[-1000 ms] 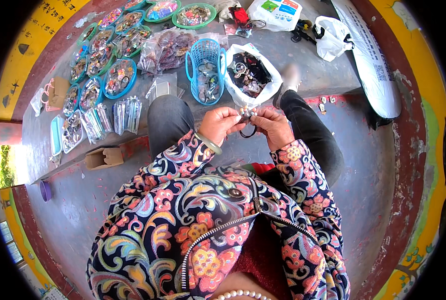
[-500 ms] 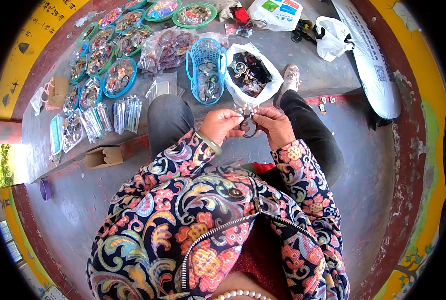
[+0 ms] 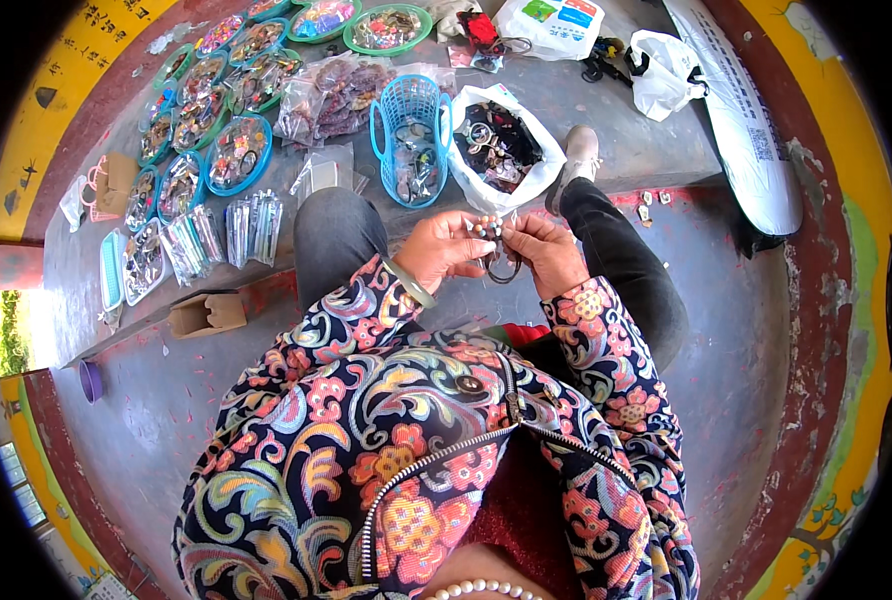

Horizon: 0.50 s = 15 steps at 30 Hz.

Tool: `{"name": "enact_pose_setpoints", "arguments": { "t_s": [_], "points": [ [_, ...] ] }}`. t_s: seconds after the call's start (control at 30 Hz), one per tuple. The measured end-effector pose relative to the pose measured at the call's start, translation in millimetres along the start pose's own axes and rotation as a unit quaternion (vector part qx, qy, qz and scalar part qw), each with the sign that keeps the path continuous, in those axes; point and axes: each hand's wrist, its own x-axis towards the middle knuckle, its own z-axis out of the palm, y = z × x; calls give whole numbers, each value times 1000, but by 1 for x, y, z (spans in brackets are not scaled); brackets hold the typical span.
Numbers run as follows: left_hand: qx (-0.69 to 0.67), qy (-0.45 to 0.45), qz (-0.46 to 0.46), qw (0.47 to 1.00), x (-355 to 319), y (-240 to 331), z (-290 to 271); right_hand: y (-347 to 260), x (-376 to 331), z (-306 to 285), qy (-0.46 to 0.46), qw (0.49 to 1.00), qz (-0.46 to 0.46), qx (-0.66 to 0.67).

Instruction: The person sits on the ground and assembles keychains by hand. They pick up small metal rings and decorative charms from a white bag, link them together, and place the finished items into a blue basket. The person handles the components one at a time, manipulating the metal rings to secure the charms.

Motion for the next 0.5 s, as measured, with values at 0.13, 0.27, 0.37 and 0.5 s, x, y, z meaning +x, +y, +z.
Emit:
{"name": "enact_pose_setpoints", "arguments": {
  "t_s": [0.13,0.27,0.37,0.5],
  "points": [
    [43,4,4,999,-3,14,1,1,0,-1,-50,997,1,-54],
    [125,3,10,992,0,11,-4,1,2,-1,-78,992,-1,-104],
    [145,1,18,989,0,10,-1,1,0,4,-45,996,6,-74],
    [131,29,49,990,1,4,-2,-5,-2,10,3,999,17,-28]
  ]
}}
